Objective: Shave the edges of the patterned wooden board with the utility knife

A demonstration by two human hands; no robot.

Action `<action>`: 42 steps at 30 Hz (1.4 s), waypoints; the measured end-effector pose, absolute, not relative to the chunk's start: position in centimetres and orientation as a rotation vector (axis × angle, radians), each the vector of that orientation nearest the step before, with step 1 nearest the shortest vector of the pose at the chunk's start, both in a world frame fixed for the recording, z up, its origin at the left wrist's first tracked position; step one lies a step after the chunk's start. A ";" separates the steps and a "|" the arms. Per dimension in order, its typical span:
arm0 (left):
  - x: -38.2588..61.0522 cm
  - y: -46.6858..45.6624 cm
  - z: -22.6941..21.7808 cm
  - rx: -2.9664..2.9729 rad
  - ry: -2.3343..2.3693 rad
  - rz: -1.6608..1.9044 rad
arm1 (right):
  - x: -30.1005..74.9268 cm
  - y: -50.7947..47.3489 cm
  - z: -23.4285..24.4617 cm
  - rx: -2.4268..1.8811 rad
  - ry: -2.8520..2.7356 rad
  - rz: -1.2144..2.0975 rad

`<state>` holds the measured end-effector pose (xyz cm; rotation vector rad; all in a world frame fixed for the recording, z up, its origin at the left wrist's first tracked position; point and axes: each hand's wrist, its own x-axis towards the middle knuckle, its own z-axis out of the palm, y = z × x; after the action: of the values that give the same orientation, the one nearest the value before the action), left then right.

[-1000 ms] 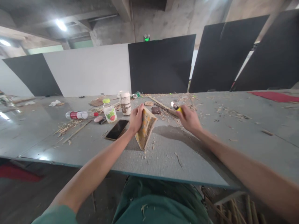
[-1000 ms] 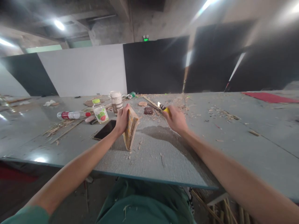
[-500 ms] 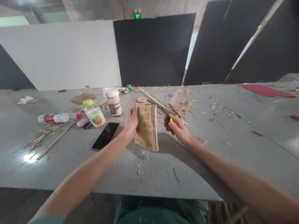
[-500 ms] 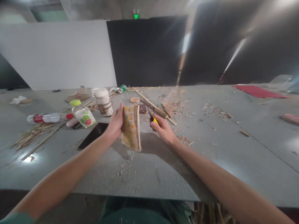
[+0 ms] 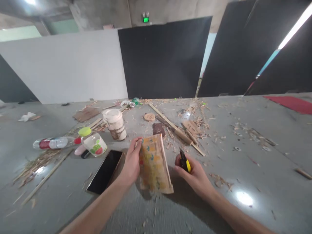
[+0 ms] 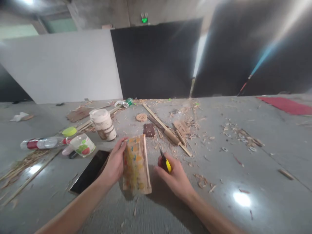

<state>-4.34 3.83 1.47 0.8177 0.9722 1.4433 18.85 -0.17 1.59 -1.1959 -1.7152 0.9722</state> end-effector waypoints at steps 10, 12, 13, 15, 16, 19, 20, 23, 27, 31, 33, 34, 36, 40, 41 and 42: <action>-2.5 2.8 1.7 0.752 1.013 1.395 | 18.7 -1.6 0.8 -1.165 -1.871 0.996; -2.4 2.4 1.6 0.790 1.042 1.362 | 18.4 -2.0 0.9 -1.199 -1.818 1.049; -2.4 2.1 1.6 0.829 1.078 1.341 | 18.2 -2.1 1.1 -1.215 -1.803 1.078; -2.6 1.6 1.8 1.003 1.206 1.301 | 18.1 -2.3 1.7 -1.223 -1.800 1.158; -2.8 1.3 2.0 1.147 1.289 1.280 | 18.0 -2.4 1.9 -1.222 -1.797 1.204; -3.2 0.4 3.0 1.674 1.435 1.177 | 17.8 -2.5 2.6 -1.234 -1.788 1.293; -3.3 0.1 3.3 1.784 1.433 1.103 | 17.7 -2.5 2.8 -1.244 -1.790 1.305; -3.2 -0.3 3.9 1.785 1.458 0.839 | 16.9 -2.7 3.1 -1.233 -1.818 1.331; -3.1 0.2 3.3 1.639 1.463 0.788 | 16.3 -2.7 3.0 -1.164 -1.879 1.318; -3.1 0.7 2.5 1.647 1.294 0.856 | 17.6 -2.0 2.9 -1.128 -2.011 1.112; -3.0 0.6 2.6 1.682 1.201 0.848 | 18.7 -1.5 3.0 -1.160 -2.052 0.954; -2.9 0.6 2.8 1.701 1.168 0.835 | 19.3 -1.3 3.1 -1.179 -2.071 0.888; -2.6 0.3 3.4 1.763 1.125 0.786 | 20.3 -1.0 3.3 -1.207 -2.125 0.797; -2.2 -0.3 4.8 1.800 1.137 0.754 | 20.8 -1.3 3.6 -1.151 -2.275 0.665; -2.1 -0.4 5.0 1.798 1.149 0.759 | 20.7 -1.4 3.6 -1.114 -2.310 0.636; -2.1 -0.6 5.2 1.802 1.166 0.769 | 20.6 -1.6 3.6 -1.075 -2.338 0.607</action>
<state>-2.10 -0.62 5.23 1.8019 1.1664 0.7691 20.56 -1.61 3.59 -1.0746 -2.3378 0.6066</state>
